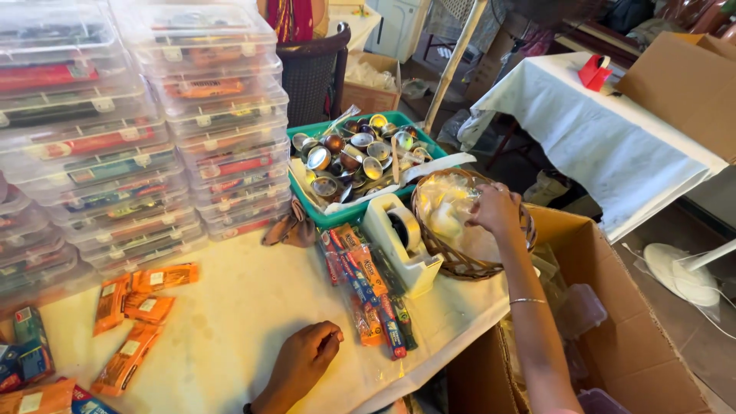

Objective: The person packs small boxes of toothpaste and sachets of tooth powder into clear plastic bags on a table. They arrange the items inside the bags, seal them, and place the finished packages into a cardboard box.

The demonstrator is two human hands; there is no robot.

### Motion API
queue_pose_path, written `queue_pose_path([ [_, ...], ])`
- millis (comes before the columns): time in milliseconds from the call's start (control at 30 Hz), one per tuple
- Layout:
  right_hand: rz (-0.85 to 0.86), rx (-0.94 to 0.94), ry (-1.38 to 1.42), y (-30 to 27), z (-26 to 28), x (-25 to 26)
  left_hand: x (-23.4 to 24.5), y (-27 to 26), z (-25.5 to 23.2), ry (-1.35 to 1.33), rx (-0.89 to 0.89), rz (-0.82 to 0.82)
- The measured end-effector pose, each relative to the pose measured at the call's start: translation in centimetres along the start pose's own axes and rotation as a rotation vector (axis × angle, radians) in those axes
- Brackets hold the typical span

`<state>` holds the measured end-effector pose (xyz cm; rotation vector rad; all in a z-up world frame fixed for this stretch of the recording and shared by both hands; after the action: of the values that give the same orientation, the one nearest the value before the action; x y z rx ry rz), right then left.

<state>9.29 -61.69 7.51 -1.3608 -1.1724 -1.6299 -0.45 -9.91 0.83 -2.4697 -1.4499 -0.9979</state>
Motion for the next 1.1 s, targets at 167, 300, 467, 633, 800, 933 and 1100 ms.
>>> queue_pose_path([
  [167, 0.045, 0.125, 0.160, 1.7, -2.2, -2.6, 0.0, 0.3, 0.2, 0.009, 0.028, 0.022],
  [300, 0.124, 0.293, 0.022, 1.0, -1.0, -2.1, -0.4, 0.2, 0.6, 0.035, 0.022, 0.041],
  [467, 0.119, 0.295, 0.124, -0.3, 1.2, -0.1, -0.7, 0.3, 1.0, 0.039, -0.011, 0.019],
  [633, -0.005, 0.240, 0.214, -1.8, 2.6, 1.4, -0.3, 1.3, -0.3, -0.038, 0.091, 0.063],
  [800, 0.035, 0.250, 0.344, -1.1, 1.2, 0.1, -1.0, 8.2, -5.7, 0.119, -0.483, 0.054],
  [933, 0.026, 0.023, 0.496, -0.3, 0.0, -0.2, -6.5, 20.0, -10.9, 0.250, -0.726, -0.003],
  [1100, 0.056, 0.005, 0.468, -0.3, -1.6, -0.5, -16.1, 30.1, -12.8, 0.524, -0.361, 0.050],
])
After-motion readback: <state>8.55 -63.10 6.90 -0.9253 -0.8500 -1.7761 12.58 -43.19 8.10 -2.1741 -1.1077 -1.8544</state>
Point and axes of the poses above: each hand's wrist, its own y-axis towards the middle knuckle, its own x-axis out of the back of the hand, z = x × y, the point moved 1 cm from there along y, towards the middle knuckle, and after that the axes turned 7 degrees about y, right-handed, at the moved point
